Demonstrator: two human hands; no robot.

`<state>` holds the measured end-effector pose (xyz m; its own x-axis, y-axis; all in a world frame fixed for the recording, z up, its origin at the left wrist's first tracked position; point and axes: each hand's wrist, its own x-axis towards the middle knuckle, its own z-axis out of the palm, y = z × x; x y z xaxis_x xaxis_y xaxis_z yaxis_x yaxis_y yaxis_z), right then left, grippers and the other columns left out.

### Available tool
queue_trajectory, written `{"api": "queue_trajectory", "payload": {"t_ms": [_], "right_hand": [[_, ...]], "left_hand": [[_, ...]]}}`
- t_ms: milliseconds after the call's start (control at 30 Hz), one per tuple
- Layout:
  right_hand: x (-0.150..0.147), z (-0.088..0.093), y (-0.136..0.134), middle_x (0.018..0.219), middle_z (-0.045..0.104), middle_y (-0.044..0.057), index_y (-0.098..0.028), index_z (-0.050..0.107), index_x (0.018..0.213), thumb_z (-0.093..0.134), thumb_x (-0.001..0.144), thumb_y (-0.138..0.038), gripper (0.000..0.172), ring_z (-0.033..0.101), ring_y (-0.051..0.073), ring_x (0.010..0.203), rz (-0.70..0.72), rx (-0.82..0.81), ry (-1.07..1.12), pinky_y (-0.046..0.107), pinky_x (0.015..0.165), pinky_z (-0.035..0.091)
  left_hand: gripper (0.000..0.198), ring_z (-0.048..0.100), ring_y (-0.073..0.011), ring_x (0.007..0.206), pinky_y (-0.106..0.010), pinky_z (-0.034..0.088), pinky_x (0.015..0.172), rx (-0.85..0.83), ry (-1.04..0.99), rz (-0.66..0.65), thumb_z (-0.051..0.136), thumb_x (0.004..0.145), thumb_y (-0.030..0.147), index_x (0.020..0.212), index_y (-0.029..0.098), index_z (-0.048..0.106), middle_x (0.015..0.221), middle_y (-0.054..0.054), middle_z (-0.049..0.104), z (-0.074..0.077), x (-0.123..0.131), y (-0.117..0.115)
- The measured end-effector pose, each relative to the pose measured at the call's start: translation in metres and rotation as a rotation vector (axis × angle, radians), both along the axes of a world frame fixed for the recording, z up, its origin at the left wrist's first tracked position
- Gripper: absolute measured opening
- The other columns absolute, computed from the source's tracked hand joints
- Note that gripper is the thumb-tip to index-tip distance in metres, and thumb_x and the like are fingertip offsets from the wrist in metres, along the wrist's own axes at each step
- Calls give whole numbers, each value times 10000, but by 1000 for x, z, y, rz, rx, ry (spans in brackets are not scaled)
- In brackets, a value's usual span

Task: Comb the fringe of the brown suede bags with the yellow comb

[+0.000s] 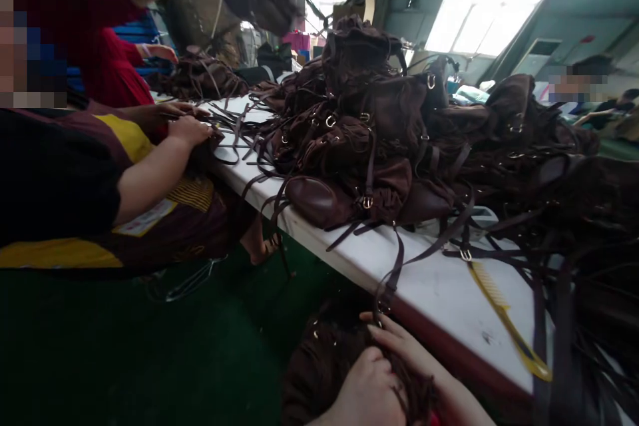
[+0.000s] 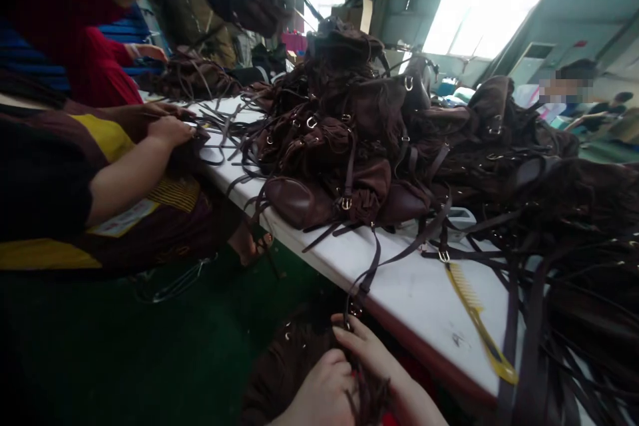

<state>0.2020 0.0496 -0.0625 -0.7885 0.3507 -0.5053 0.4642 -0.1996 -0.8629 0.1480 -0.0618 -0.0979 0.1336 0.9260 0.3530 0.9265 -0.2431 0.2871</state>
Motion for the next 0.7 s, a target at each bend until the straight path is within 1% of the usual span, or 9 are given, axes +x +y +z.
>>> {"api": "queue_trajectory", "payload": {"t_ms": [133,267,367,433,500,567,600,633,700], "right_hand": [[-1,-2,5,927,626,49,-181,581,1099,670,685,-572,576,578,243,929,66,102,-20,346,840,462],[2,-8,2,946,617,57,-174,582,1095,673,673,-566,583,569,239,935,123,140,-53,343,842,460],[7,-25,-6,826,605,31,-188,600,1001,713,588,-599,594,571,222,818,38,128,-36,338,756,468],[11,-35,-13,753,586,13,-194,591,941,737,536,-606,596,563,209,739,-41,74,-15,336,700,464],[16,-36,-17,745,587,9,-192,584,929,753,532,-586,584,563,205,724,-104,45,46,333,688,460],[20,-23,-15,779,603,16,-187,584,941,756,581,-543,535,569,207,753,-143,64,156,325,698,460],[22,-12,-12,800,610,21,-184,581,948,752,614,-516,502,572,207,769,-142,76,220,322,706,462],[23,3,-8,831,620,28,-183,575,961,743,649,-492,470,577,208,790,-133,78,285,321,718,465],[26,38,6,924,640,50,-184,557,999,714,715,-449,419,594,217,850,-75,61,390,329,754,475]], "left_hand": [[187,542,-168,590,-352,332,628,-121,112,-20,604,780,324,676,169,592,587,-6,650,17,11,9],[180,578,-207,637,-359,349,619,-189,196,3,565,794,293,724,133,612,650,-65,668,27,15,2],[201,590,-197,694,-336,378,651,-220,72,-59,600,771,354,791,154,607,707,-37,672,27,9,-6],[321,601,-195,771,-318,406,714,-232,-50,-90,671,704,419,905,176,609,803,-22,686,25,5,-11],[329,606,-178,782,-294,421,753,-197,-136,-117,686,711,418,961,219,608,833,7,691,25,3,-15],[172,607,-151,742,-267,434,752,-51,-209,-123,581,834,369,951,245,608,787,29,687,32,2,-20],[158,611,-145,741,-259,444,756,53,-263,-105,504,889,344,965,246,601,778,24,684,40,0,-23],[195,617,-152,767,-264,457,773,183,-320,-73,448,916,345,1000,238,587,796,6,681,50,-3,-28],[272,615,-199,917,-323,467,863,444,-449,84,413,920,346,1114,201,535,934,-63,666,78,-17,-40]]}}
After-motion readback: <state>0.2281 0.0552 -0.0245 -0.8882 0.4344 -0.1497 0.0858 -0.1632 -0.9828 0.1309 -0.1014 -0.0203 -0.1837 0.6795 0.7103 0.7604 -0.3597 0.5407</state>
